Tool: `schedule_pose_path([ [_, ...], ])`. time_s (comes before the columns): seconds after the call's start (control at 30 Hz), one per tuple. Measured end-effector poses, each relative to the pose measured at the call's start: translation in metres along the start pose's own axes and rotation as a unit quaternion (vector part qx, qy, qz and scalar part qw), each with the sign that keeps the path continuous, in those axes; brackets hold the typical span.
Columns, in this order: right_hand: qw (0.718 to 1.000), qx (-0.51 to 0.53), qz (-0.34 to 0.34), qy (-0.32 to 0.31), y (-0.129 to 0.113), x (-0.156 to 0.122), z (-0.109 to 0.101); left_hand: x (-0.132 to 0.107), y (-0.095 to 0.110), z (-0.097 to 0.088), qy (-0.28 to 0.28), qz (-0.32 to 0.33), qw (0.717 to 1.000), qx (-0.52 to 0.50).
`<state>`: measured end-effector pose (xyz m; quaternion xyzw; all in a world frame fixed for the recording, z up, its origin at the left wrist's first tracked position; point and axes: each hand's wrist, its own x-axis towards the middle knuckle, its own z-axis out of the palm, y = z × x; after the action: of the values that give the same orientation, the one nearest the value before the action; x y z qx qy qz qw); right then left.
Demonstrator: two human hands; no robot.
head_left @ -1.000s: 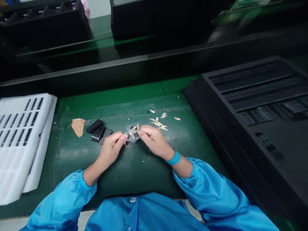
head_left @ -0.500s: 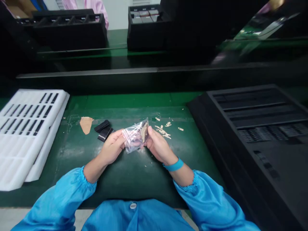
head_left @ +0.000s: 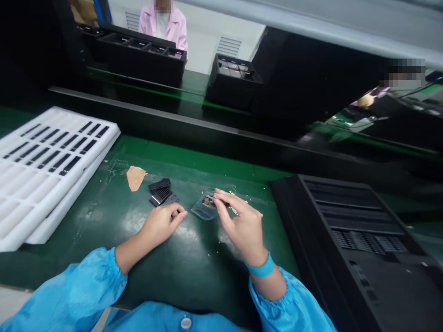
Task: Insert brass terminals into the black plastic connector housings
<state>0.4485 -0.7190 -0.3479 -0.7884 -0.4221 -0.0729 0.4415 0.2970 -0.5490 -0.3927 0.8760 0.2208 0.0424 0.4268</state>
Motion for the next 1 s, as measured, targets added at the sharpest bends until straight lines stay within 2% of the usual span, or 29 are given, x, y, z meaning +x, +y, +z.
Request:
schedule_pose_path([
  [0.17,0.991,0.074,0.111,-0.003,0.002,0.01,-0.002,-0.002,-0.001,0.005,0.047,0.063,0.997,0.002],
  [0.3,0.988,0.108,0.095,-0.048,0.006,0.016,-0.006,0.015,0.022,0.001,0.139,0.159,0.977,0.042],
  [0.37,0.99,0.116,0.068,-0.052,0.005,0.017,-0.008,0.033,0.033,0.0,0.112,0.19,0.974,0.043],
  [0.43,0.991,0.112,0.043,-0.056,0.004,0.018,-0.011,0.05,0.039,0.001,0.044,0.183,0.982,0.019],
  [0.47,0.992,0.105,0.033,-0.06,0.004,0.018,-0.013,0.057,0.039,0.002,0.029,0.17,0.985,0.004],
  [0.6,0.995,0.059,0.005,-0.08,0.008,0.02,-0.018,0.065,0.033,0.007,0.046,0.15,0.987,-0.017],
  [0.8,0.999,0.013,-0.036,-0.034,0.011,0.022,-0.01,0.068,0.039,-0.001,0.034,0.237,0.971,-0.022],
  [0.9,0.999,0.014,-0.011,-0.042,0.017,0.021,-0.011,0.071,0.044,0.0,0.047,0.217,0.975,0.011],
  [0.93,0.999,0.011,0.004,-0.05,0.022,0.02,-0.013,0.071,0.046,0.003,0.039,0.225,0.973,0.029],
  [1.0,0.997,-0.009,0.035,-0.062,0.034,0.015,-0.02,0.066,0.048,0.011,0.002,0.287,0.955,0.081],
])
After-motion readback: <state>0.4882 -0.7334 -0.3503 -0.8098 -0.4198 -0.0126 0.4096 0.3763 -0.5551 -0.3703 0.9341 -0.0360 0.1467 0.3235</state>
